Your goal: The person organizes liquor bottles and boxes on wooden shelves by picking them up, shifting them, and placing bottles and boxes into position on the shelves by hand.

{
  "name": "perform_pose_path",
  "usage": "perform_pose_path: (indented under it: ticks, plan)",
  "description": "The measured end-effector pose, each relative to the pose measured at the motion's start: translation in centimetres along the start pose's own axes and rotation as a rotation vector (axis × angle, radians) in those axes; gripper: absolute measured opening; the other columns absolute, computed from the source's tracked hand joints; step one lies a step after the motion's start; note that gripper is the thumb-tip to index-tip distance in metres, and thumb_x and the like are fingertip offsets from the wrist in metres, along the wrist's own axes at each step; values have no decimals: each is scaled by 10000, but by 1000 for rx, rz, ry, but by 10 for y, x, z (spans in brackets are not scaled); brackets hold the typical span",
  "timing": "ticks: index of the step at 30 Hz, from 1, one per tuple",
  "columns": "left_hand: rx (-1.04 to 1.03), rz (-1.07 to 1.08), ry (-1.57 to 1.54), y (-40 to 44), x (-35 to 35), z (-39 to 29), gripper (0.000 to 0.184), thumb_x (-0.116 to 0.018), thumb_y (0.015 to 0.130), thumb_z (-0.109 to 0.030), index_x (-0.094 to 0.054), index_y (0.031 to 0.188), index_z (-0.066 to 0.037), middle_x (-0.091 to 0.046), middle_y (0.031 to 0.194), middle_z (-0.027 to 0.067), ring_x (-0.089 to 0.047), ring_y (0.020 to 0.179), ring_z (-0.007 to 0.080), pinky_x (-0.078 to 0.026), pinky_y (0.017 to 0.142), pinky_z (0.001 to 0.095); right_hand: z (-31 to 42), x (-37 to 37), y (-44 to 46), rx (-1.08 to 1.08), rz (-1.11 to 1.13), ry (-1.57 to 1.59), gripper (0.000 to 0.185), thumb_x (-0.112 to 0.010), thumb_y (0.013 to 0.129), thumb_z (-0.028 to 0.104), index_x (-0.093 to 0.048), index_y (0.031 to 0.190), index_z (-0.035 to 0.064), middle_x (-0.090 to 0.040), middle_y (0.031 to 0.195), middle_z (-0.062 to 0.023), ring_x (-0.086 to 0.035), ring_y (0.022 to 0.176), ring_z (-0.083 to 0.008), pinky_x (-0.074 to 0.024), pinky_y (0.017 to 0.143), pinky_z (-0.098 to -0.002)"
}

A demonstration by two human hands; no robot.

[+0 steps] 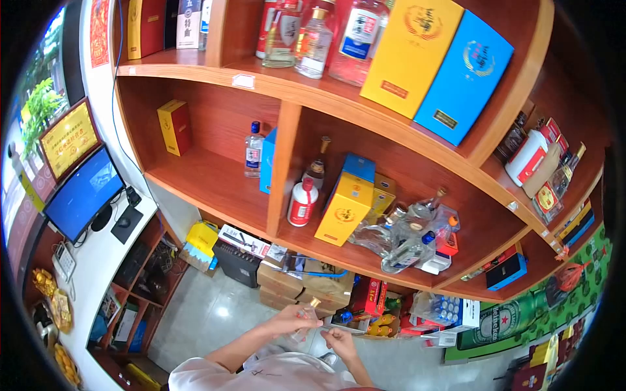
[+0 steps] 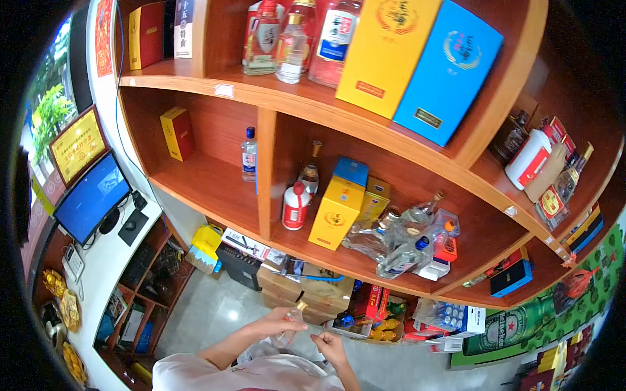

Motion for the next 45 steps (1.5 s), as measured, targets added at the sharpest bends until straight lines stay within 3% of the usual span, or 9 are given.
perform_pose_path:
  ticks: [2,3,11,17,23,31,36,40,45]
  plan:
    - [-88,38,-49,13,-20,-4,356,-812,905,-350,-642,994,-50,-670,797,51,-656,651,157,-602,647,398,6,35,-7,4,15,-94,355,-745,976,250,-603,698,82,-580,605,29,-491,543,-53,-387,522,-240]
    - [-42,-40,27,-44,83,-6,342,-807,912,-339,-640,1001,-55,-669,792,49,-656,652,158,-599,638,393,1,-99,24,-1,49,50,341,-746,975,242,-613,705,83,-590,617,24,-511,555,-59,-405,534,-243]
    - [45,-59,-551,-46,61,89,296,-670,1019,-370,-625,1064,-80,-676,840,58,-671,723,166,-558,606,347,29,-55,22,80,69,-71,275,-738,983,218,-633,769,81,-605,655,29,-537,578,-59,-432,557,-242]
    - [-147,41,-1023,-63,66,98,547,-619,981,-496,-583,1345,-89,-681,901,153,-698,770,320,-567,708,455,315,-56,18,697,44,-334,109,-742,976,120,-660,928,67,-623,833,66,-547,760,-19,-452,657,-225]
    - [-395,35,-1209,-96,106,75,543,-626,987,-444,-532,1402,-107,-629,860,159,-650,775,316,-554,755,483,603,-135,-16,1677,-439,-668,270,-765,901,167,-676,1091,-4,-729,1004,-134,-673,816,-255,-544,801,-383]
    - [-676,-368,-1128,-157,167,107,505,-797,903,-310,-488,1263,-135,-713,975,188,-754,842,357,-655,741,526,700,-169,70,1131,-815,-1047,961,-769,842,468,-304,1555,23,-687,1151,-360,-676,1136,-469,-534,986,-509]
    - [-774,-365,-1151,-175,183,104,600,-833,864,-358,-500,1313,-141,-699,952,143,-737,847,321,-599,875,611,703,-160,88,1298,-748,-910,968,-843,786,354,-329,1540,29,-707,1147,-322,-676,1125,-477,-526,983,-508]
    - [-678,-209,-1264,-179,191,63,651,-681,872,-271,-449,1463,-131,-658,1061,202,-692,955,395,-553,921,645,717,-121,116,1609,-859,-996,777,-827,817,363,-486,1437,44,-624,1331,-260,-591,1273,-380,-459,1073,-467]
    - [-724,-215,-1046,-177,198,17,732,-698,925,-245,-378,1533,10,-675,1118,202,-713,1000,340,-608,903,512,700,-99,40,1576,-514,-677,780,-892,843,241,-478,1413,-92,-670,1225,-166,-662,1087,-195,-553,900,-315]
Point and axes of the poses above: each hand's wrist, its own y-axis towards the middle knuckle, its own x-axis out of the back of the hand, z = x × y, the point moved 5 cm from there along y, towards the middle knuckle
